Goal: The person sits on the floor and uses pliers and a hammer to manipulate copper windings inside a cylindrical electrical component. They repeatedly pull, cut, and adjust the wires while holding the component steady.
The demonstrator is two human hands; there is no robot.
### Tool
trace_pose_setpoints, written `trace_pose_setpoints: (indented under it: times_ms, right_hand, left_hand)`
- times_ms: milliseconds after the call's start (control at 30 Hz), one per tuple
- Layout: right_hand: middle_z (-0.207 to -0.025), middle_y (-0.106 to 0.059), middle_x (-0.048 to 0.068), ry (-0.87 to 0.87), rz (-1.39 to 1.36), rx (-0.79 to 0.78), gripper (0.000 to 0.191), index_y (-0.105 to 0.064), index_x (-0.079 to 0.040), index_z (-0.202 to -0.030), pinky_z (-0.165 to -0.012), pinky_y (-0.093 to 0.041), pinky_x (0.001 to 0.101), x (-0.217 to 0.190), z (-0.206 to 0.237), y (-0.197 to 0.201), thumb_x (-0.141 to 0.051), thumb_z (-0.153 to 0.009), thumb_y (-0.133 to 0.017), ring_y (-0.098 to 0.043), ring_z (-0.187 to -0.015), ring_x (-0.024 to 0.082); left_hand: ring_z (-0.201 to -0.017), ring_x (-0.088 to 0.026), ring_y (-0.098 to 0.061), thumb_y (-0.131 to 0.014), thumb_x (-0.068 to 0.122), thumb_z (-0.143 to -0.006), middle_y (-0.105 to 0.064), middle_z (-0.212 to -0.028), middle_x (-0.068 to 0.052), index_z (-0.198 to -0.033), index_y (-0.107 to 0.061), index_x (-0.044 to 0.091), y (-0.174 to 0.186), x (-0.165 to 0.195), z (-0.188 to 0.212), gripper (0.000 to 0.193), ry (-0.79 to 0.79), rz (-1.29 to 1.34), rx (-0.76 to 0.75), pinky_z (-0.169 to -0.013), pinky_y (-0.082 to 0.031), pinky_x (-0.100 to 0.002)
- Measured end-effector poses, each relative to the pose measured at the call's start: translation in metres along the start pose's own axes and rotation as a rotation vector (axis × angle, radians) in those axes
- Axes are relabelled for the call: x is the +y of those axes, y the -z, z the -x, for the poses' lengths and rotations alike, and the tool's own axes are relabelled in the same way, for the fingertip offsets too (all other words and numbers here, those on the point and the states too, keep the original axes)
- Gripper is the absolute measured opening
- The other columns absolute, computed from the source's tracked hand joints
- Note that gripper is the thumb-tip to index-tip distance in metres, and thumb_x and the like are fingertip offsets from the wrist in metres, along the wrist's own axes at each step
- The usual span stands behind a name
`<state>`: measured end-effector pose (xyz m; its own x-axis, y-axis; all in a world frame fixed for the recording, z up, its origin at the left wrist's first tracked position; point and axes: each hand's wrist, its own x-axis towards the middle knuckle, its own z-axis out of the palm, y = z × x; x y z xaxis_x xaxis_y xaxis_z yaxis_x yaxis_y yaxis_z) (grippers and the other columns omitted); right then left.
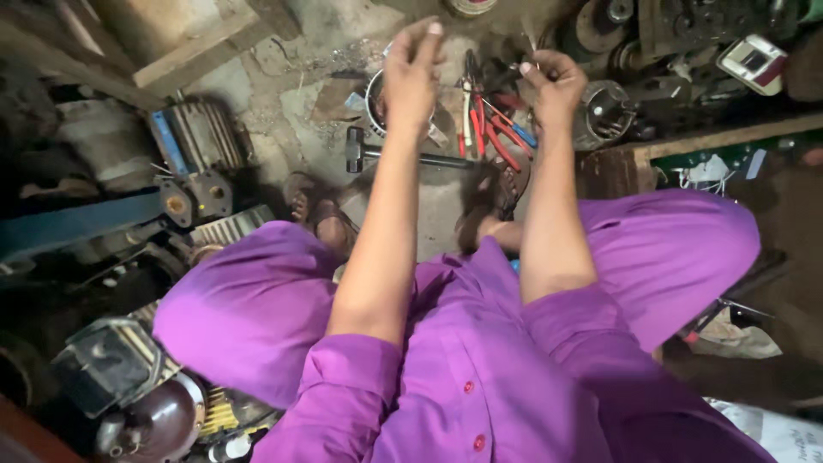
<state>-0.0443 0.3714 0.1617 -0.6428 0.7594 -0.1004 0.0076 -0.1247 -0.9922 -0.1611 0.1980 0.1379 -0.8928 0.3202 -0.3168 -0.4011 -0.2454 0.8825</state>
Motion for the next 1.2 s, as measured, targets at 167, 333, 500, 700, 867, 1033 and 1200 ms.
trace_pose_setpoints:
  times_ms: [167,333,500,700,867,1033,1200]
  right_hand:
    - [-0.088,-0.077,0.003,0.197,0.056,-0.022,0.021,-0.078,0.001,-0.100,-0.071,-0.054,0.0220,-0.031,0.012,0.010,0.006,-0.082,-0.088,-0.067,-0.074,0.008]
    - [-0.091,-0.077,0.003,0.331,0.161,-0.105,0.019,-0.078,0.000,-0.102,-0.073,-0.056,0.0236,-0.073,0.001,0.031,0.002,-0.087,-0.089,-0.069,-0.077,0.009]
    - [-0.097,-0.073,0.001,0.630,0.125,-0.189,0.024,-0.071,-0.001,-0.102,-0.082,-0.057,0.0262,-0.161,-0.016,0.041,0.003,-0.093,-0.092,-0.068,-0.088,0.009]
    - [-0.095,-0.070,-0.002,0.605,0.010,-0.230,0.032,-0.068,-0.003,-0.108,-0.080,-0.052,0.0224,-0.246,-0.008,0.030,-0.003,-0.085,-0.091,-0.065,-0.085,0.007]
    - [-0.100,-0.066,-0.001,0.626,0.134,-0.208,0.039,-0.067,-0.001,-0.127,-0.083,-0.050,0.0240,-0.247,-0.036,0.057,-0.002,-0.095,-0.089,-0.061,-0.090,0.007]
    - [-0.081,-0.072,0.005,0.182,0.684,-0.254,0.025,-0.073,-0.005,-0.118,-0.049,-0.050,0.0275,-0.173,-0.062,0.082,-0.017,-0.096,-0.078,-0.062,-0.060,0.008]
    - [-0.088,-0.075,0.014,-0.026,0.723,-0.251,0.030,-0.072,-0.002,-0.118,-0.054,-0.051,0.0289,-0.136,-0.061,0.057,-0.027,-0.103,-0.067,-0.067,-0.066,0.015]
  left_hand:
    - [-0.093,-0.011,-0.068,-0.069,0.027,-0.101,-0.077,-0.106,-0.006,-0.118,-0.071,0.002,-0.013,0.011,0.035,0.030,-0.290,-0.125,-0.121,-0.087,-0.055,-0.027]
    - [-0.095,-0.013,-0.070,-0.069,0.028,-0.100,-0.077,-0.106,-0.007,-0.119,-0.071,0.003,-0.010,0.032,0.061,0.032,-0.324,-0.194,-0.129,-0.088,-0.056,-0.028]
    - [-0.095,-0.013,-0.073,-0.078,0.036,-0.091,-0.077,-0.117,-0.009,-0.132,-0.066,0.009,-0.041,0.055,0.088,0.051,-0.402,-0.490,-0.165,-0.085,-0.059,-0.032]
    - [-0.083,-0.026,-0.074,-0.079,0.037,-0.079,-0.053,-0.139,-0.019,-0.143,-0.044,0.007,-0.135,0.054,0.100,0.079,-0.422,-0.485,-0.513,-0.079,-0.060,-0.038]
    - [-0.087,-0.029,-0.074,-0.071,0.042,-0.092,-0.076,-0.097,-0.018,-0.111,-0.074,0.005,-0.114,0.051,0.098,0.041,-0.432,-0.703,-0.605,-0.082,-0.056,-0.041]
    - [-0.083,-0.022,-0.071,-0.069,0.038,-0.095,-0.075,-0.093,-0.014,-0.108,-0.071,0.005,-0.068,0.112,0.119,0.036,-0.530,-0.596,-0.540,-0.078,-0.054,-0.038]
    - [-0.080,-0.020,-0.059,-0.061,0.036,-0.107,-0.065,-0.082,-0.016,-0.099,-0.068,0.001,-0.083,0.202,0.141,0.037,-0.548,-0.597,-0.549,-0.075,-0.053,-0.037]
